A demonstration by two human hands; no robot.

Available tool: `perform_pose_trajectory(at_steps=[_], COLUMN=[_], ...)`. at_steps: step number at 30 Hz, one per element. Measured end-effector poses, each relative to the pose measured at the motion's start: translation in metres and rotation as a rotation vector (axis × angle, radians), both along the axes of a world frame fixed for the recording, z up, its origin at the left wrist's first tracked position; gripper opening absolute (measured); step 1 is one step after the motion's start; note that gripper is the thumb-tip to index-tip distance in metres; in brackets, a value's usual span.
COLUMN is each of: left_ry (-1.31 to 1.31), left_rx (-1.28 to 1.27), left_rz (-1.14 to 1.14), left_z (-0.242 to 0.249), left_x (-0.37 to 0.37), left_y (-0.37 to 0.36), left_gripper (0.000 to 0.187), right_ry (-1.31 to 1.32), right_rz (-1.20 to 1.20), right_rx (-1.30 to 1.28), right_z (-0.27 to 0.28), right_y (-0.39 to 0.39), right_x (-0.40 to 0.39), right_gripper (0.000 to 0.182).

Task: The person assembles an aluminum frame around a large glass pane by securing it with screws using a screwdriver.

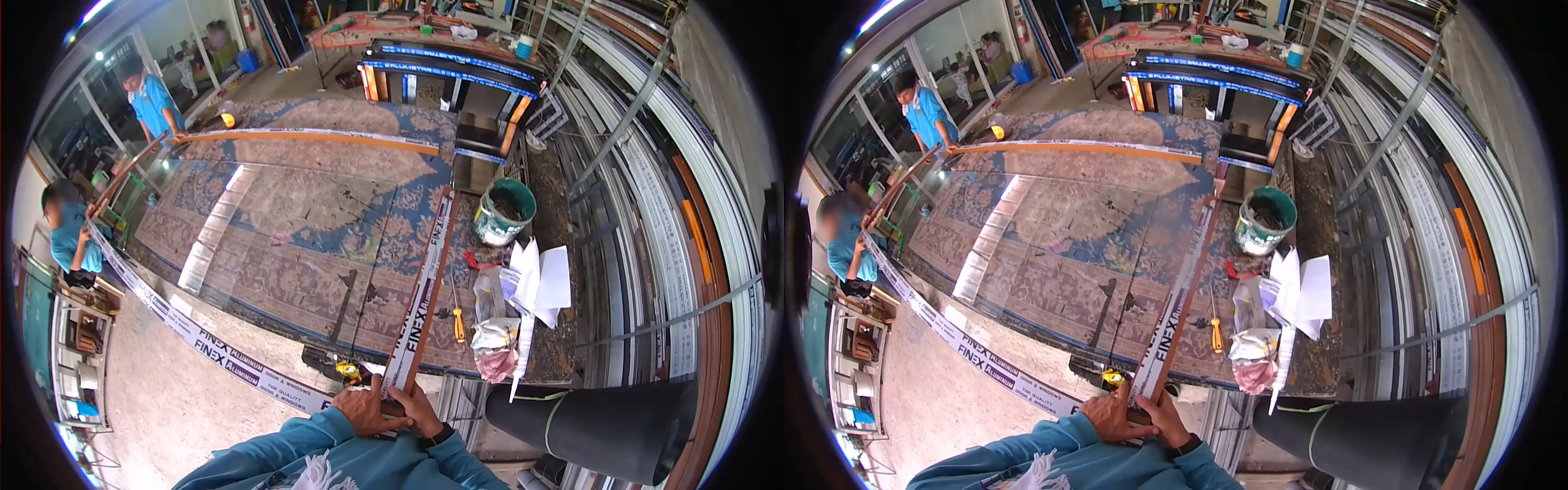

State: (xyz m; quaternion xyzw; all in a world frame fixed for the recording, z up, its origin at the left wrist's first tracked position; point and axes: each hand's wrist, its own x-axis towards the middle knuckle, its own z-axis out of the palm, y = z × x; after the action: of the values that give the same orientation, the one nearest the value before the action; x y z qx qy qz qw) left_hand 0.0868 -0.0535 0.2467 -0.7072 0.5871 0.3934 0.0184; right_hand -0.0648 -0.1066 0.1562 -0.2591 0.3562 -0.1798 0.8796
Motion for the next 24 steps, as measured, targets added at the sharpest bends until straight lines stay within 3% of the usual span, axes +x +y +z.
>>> perform_pose_trajectory(at_steps=[5,10,17,20,24], left_ry=[-0.002,0.034,0.072,0.023,0.096], left_rx=[0.075,0.158,0.124,0.052,0.159], left_rz=[-0.01,0.001,0.11,0.05,0.058], left_z=[0.003,0.011,-0.003,-0.012,-0.005], left_x=[0.003,0.005,0.004,0.005,0.006], left_y=[0.0,0.0,0.008,0.009,0.001], left_gripper=[0.117,0.135,0.133,0.131,0.129], right_ry=[-0.038,-0.003,0.006,-0.008,-0.023], right_rz=[0.014,0.056,0.089,0.087,0.053], right_rx=[-0.05,-0.082,-0.111,-0.052,-0.008], right_z=[-0.001,-0.002,-0.017,-0.015,-0.022], right_y=[0.003,0.005,0.006,0.004,0.007], right_x=[0.002,0.006,0.007,0.007,0.005], right_gripper=[0.048,0.052,0.052,0.053,0.051])
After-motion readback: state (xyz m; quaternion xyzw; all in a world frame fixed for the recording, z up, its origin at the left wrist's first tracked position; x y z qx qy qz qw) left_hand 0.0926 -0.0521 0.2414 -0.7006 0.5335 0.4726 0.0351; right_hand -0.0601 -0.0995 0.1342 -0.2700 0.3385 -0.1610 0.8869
